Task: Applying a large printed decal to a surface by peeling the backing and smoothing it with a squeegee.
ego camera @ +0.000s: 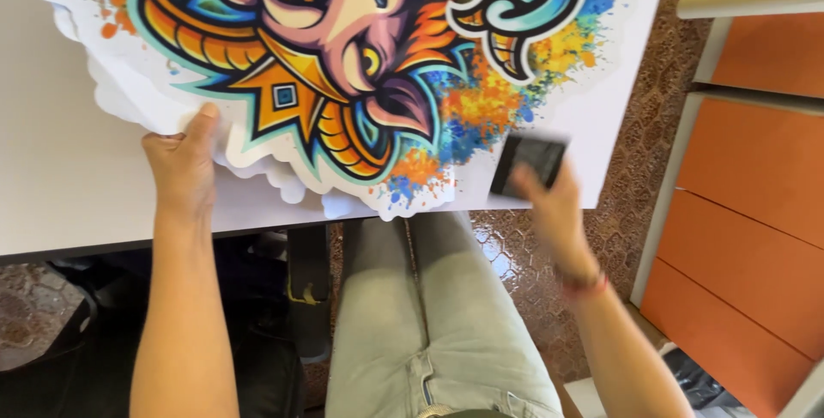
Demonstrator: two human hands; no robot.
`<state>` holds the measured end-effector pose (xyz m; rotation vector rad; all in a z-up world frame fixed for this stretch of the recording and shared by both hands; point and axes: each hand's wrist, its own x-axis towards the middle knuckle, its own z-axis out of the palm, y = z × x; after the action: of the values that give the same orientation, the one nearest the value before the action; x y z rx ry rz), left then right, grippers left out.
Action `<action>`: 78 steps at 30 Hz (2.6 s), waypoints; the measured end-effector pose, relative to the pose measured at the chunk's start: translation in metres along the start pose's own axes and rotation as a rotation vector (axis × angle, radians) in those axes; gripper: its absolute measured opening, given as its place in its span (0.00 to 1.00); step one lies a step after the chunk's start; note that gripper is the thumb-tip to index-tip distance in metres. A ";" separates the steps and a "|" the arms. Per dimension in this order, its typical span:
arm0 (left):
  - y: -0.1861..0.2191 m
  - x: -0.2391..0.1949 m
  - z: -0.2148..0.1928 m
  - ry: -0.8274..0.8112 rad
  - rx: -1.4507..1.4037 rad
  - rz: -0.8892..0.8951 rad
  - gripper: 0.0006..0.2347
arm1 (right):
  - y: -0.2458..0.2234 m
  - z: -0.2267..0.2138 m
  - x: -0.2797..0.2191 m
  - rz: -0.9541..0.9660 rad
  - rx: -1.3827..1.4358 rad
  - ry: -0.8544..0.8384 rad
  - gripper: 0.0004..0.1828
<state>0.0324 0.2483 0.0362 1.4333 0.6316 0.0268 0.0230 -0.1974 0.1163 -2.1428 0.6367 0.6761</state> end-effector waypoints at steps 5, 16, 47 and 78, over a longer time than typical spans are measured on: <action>0.001 -0.001 -0.001 -0.004 -0.010 -0.005 0.18 | -0.013 0.000 0.101 -0.443 -0.015 0.230 0.32; -0.008 0.000 0.001 0.126 0.039 -0.032 0.08 | -0.008 0.021 0.135 -0.554 -0.405 0.078 0.29; -0.014 -0.001 0.008 0.233 0.057 -0.036 0.04 | 0.040 0.033 0.078 -0.479 -0.447 -0.188 0.33; -0.046 -0.006 0.018 0.373 0.255 0.104 0.11 | 0.030 0.021 0.120 -0.458 -0.107 0.186 0.23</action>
<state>0.0188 0.2216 -0.0034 1.7250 0.8880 0.3108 0.0865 -0.2237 0.0117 -2.3561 0.1886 0.2683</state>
